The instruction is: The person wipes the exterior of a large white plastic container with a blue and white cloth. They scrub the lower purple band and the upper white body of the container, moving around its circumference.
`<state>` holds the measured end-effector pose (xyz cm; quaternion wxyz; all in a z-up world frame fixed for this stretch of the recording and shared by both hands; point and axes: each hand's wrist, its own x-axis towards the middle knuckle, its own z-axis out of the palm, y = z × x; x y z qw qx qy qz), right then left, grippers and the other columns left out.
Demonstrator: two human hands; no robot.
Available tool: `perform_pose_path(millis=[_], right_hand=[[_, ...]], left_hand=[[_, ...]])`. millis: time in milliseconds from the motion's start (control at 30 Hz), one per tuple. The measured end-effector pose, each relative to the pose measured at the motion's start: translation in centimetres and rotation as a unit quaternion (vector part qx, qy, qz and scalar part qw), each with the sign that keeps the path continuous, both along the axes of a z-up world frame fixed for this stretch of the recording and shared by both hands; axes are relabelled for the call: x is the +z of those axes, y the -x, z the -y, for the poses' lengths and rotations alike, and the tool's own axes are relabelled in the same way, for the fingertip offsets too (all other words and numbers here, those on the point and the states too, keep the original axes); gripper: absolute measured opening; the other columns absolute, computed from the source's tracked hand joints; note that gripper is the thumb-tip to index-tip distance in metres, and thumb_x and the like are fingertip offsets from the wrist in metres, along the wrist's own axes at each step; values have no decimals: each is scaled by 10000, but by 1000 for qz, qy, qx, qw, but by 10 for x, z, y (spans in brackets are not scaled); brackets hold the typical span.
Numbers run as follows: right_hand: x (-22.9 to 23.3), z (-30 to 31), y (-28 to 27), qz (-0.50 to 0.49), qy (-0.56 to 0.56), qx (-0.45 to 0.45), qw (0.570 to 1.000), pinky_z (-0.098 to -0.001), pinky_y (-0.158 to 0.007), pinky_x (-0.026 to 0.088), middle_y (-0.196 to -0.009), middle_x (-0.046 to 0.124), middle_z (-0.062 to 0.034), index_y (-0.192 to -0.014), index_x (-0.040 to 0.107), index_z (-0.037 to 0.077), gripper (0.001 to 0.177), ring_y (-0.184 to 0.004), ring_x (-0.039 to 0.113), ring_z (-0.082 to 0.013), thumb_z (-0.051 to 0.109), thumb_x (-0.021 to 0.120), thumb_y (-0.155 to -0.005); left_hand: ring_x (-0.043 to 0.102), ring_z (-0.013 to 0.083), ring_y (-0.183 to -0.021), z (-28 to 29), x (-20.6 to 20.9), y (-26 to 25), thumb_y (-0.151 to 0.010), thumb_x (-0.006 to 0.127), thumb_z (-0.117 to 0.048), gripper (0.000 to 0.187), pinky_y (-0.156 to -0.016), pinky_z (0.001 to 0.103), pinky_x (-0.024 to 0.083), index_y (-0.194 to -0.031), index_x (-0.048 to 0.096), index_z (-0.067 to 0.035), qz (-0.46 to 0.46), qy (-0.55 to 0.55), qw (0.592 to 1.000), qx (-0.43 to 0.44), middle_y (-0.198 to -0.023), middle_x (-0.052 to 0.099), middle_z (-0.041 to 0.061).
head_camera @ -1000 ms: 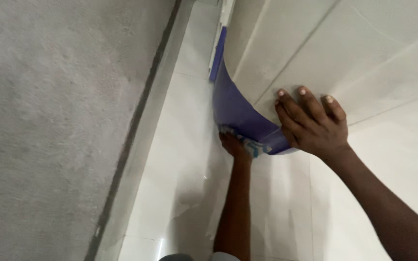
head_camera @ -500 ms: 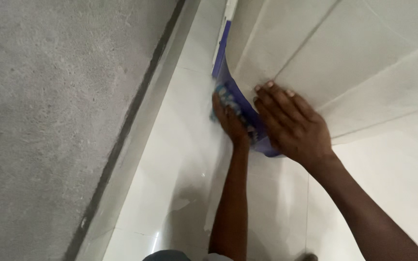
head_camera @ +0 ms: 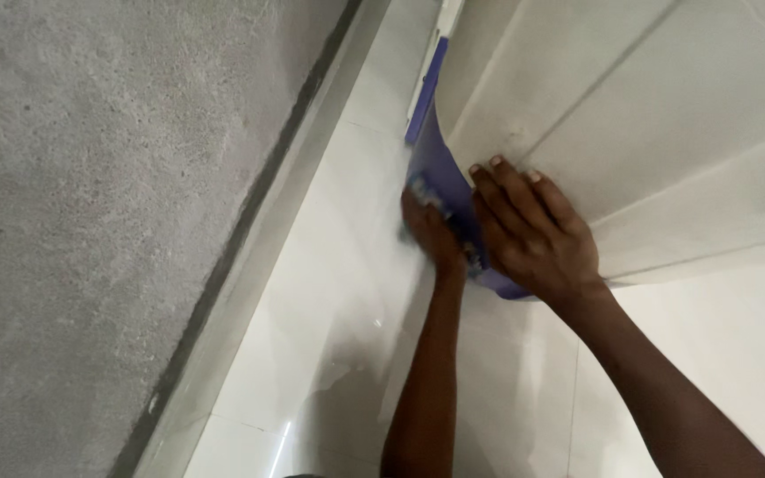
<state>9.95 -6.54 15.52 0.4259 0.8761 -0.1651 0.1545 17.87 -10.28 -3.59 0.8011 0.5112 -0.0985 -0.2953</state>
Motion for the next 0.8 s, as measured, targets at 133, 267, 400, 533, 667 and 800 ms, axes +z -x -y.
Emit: perform_pose_path(millis=[133,267,400,533,667,800], right_hand=[[-7,2,-1,27,-15,34,999,-332,-1167,368,-1295,725,36,-1123,790,168,201,-1256,623,-138,235,642,-1005],[-7,3,-5,43,-43,70,996,-358,-1122,418,-1151,729,13,-1046,780,165,166,-1096,657,-163,188,660,-934],[-8,0,-4,40,-49,68,996,-356,-1116,437,-1107,729,15,-1032,771,156,134,-1057,652,-155,165,680,-934],[-10,2,-3,44,-54,71,995,-363,-1095,441,-1065,731,-1,-1014,776,137,141,-1038,655,-169,157,680,-913],[-9,4,-5,31,-110,110,987,-410,-1145,407,-1138,749,-30,-1048,781,136,167,-1130,660,-208,147,695,-905],[23,11,-12,89,-25,109,990,-434,-1081,357,-1113,768,-34,-1023,810,157,176,-1117,642,-239,163,725,-869]], left_hand=[[478,326,-1385,-12,67,-14,-1066,315,-262,536,-1131,409,416,-1570,338,-80,166,109,980,-11,-1572,410,159],[458,318,-1398,-12,65,-19,-1067,332,-262,535,-1142,410,401,-1570,339,-80,178,102,979,-16,-1583,389,149],[439,309,-1412,-8,-9,-18,-1068,350,-262,533,-1153,411,386,-1569,339,-81,54,0,997,-52,-1594,368,140],[419,301,-1426,-6,-65,-11,-1069,367,-263,533,-1164,412,372,-1568,339,-81,-43,-79,992,-94,-1605,347,131],[408,293,-1437,-3,-63,-10,-1065,391,-256,532,-1168,411,370,-1566,341,-84,-67,-68,991,-92,-1617,330,113],[372,291,-1528,12,-6,-31,-1083,512,-184,526,-1240,418,330,-1583,398,-69,86,144,984,-58,-1653,395,134]])
